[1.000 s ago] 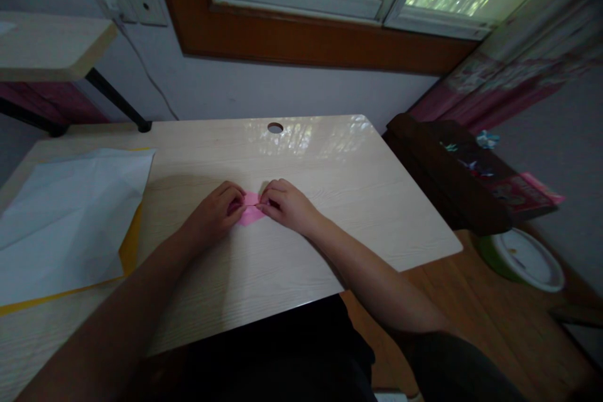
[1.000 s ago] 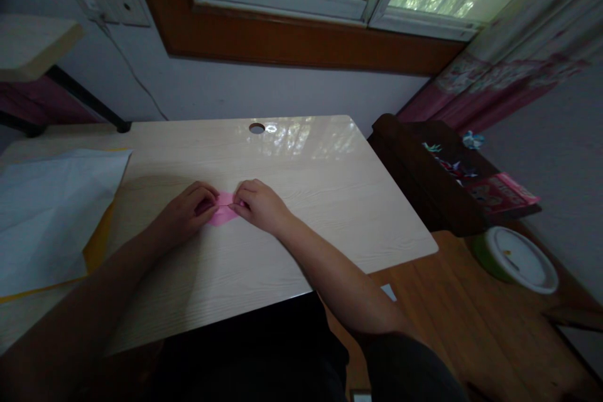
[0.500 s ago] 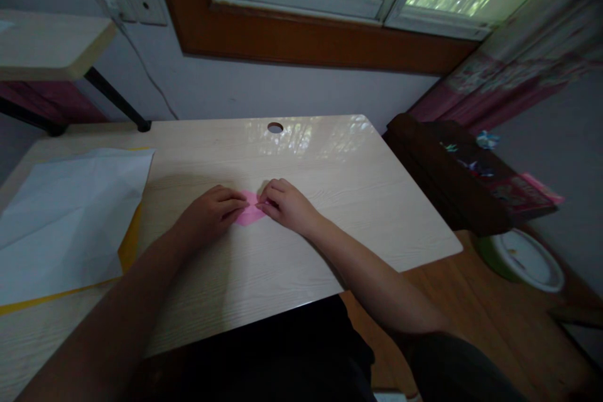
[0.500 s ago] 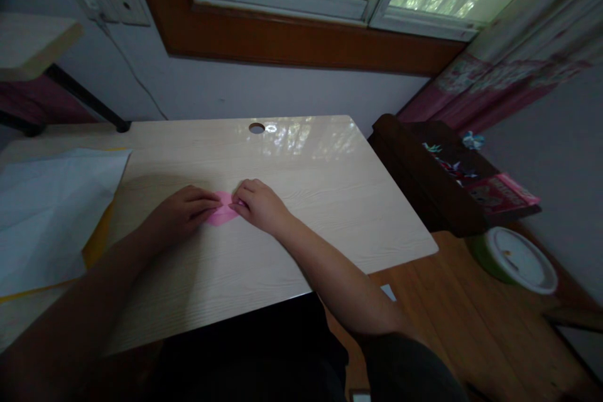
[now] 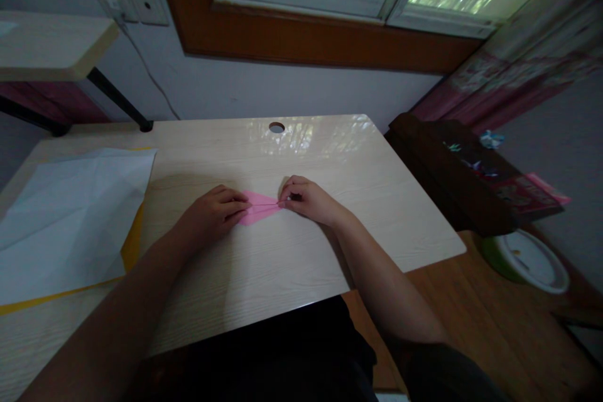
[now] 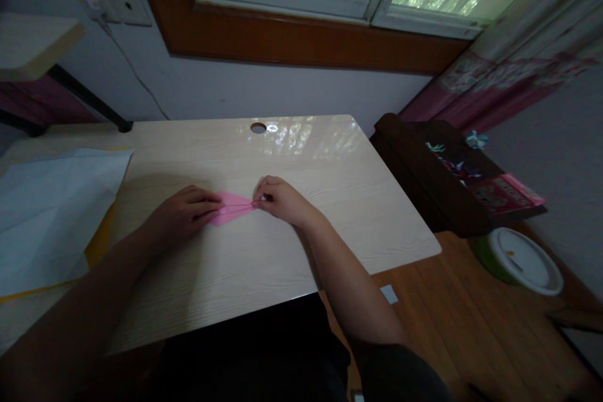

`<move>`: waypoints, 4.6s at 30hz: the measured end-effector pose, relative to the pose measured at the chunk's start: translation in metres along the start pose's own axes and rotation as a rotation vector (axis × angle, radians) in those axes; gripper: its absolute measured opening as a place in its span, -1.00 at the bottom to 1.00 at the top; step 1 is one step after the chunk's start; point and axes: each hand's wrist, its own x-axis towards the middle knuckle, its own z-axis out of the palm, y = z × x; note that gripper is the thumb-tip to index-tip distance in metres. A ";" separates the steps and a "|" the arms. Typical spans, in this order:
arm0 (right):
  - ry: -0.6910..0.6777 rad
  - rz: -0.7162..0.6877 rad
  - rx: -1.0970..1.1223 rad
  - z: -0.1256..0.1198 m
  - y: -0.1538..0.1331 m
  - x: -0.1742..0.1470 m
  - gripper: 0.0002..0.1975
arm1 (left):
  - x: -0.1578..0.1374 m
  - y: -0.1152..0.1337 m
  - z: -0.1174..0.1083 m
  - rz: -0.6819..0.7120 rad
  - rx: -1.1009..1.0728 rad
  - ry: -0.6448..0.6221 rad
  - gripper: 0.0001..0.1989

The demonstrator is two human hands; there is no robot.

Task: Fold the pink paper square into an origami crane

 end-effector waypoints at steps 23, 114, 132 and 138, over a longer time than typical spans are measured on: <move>0.062 -0.008 -0.058 0.013 0.002 0.003 -0.84 | 0.009 0.019 0.000 -0.028 0.165 -0.029 -0.78; 0.091 0.027 -0.125 0.010 0.001 0.006 -0.91 | 0.020 0.031 0.015 -0.233 -0.082 0.047 -0.92; 0.093 0.070 -0.223 0.013 0.001 0.007 -0.94 | 0.017 0.035 0.013 -0.087 0.201 -0.047 -0.67; 0.097 0.058 -0.205 0.013 0.003 0.007 -0.93 | 0.017 0.038 0.011 -0.093 0.223 -0.023 -0.72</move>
